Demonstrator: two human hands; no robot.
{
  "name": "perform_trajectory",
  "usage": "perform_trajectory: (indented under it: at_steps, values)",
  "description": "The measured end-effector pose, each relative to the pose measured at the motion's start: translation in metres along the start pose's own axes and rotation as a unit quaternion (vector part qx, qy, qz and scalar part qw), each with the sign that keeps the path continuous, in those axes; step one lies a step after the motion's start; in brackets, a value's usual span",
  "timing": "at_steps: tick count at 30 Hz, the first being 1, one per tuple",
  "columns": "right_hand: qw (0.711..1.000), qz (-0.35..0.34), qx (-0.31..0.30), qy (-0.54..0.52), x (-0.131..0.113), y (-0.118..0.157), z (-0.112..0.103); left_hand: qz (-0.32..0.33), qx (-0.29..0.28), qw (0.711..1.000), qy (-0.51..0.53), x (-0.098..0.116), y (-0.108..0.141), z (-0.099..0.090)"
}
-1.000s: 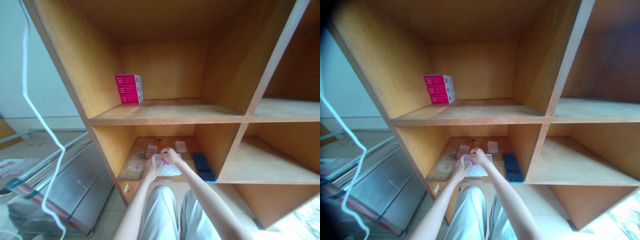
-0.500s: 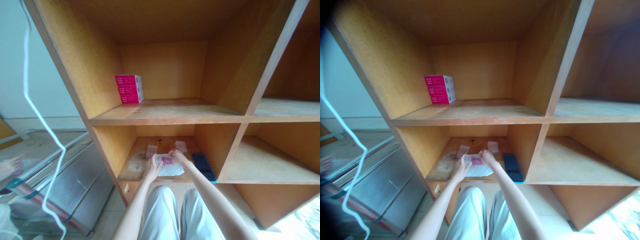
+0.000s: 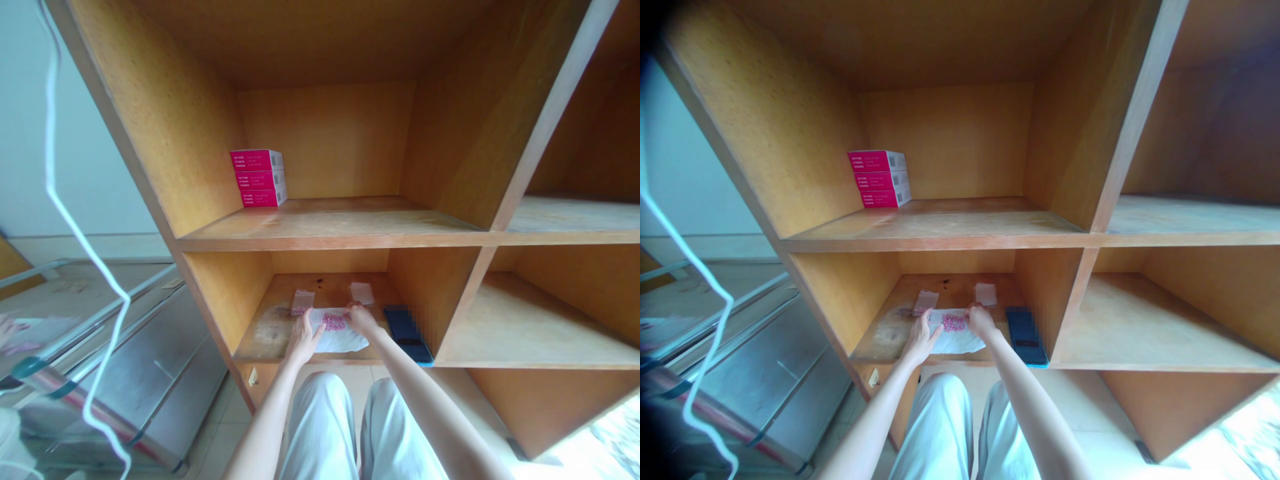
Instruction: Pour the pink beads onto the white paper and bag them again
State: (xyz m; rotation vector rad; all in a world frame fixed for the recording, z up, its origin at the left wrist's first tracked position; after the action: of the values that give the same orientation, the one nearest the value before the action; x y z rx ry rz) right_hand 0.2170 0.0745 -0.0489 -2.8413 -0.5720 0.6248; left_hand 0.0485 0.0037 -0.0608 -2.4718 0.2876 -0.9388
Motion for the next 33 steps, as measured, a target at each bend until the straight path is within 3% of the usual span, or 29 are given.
perform_trajectory:
  at_steps: [6,12,15,23,26,29,33]
  values:
    - [0.999,0.014,0.013,0.034,-0.004,-0.003,-0.004,-0.007,-0.007,1.0,0.0,0.002,0.0,-0.001]
    - [0.979,0.016,0.069,-0.193,-0.028,-0.006,-0.02,-0.011,-0.011,1.0,-0.003,0.002,0.0,0.0]
    - [0.968,-0.013,0.078,-0.239,-0.049,-0.005,-0.023,-0.008,-0.015,1.0,-0.003,0.004,0.0,-0.001]
    - [0.978,-0.105,0.043,-0.173,-0.082,0.0,-0.027,-0.012,-0.018,1.0,-0.007,0.007,0.0,-0.002]
    - [0.974,-0.11,0.064,-0.187,-0.075,-0.001,-0.034,-0.011,-0.015,1.0,-0.006,0.004,0.0,-0.001]
    - [0.98,-0.066,0.068,-0.173,-0.055,-0.002,-0.038,-0.005,-0.008,1.0,-0.004,0.002,0.0,0.0]
    - [0.998,-0.02,-0.006,-0.067,-0.028,0.003,-0.031,-0.001,0.0,1.0,-0.004,0.001,0.0,0.0]
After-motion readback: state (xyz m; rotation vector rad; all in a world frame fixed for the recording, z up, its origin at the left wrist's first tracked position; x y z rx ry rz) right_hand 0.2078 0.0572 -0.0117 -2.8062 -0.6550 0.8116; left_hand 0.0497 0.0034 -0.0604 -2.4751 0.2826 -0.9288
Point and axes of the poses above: each hand's wrist, its own y-axis away from the middle knuckle, its own z-axis out of the palm, x = y × z, the point moved 7 cm from there along -y, towards the middle knuckle, and after that the axes turned 10 degrees about y, right-handed, at the moved point
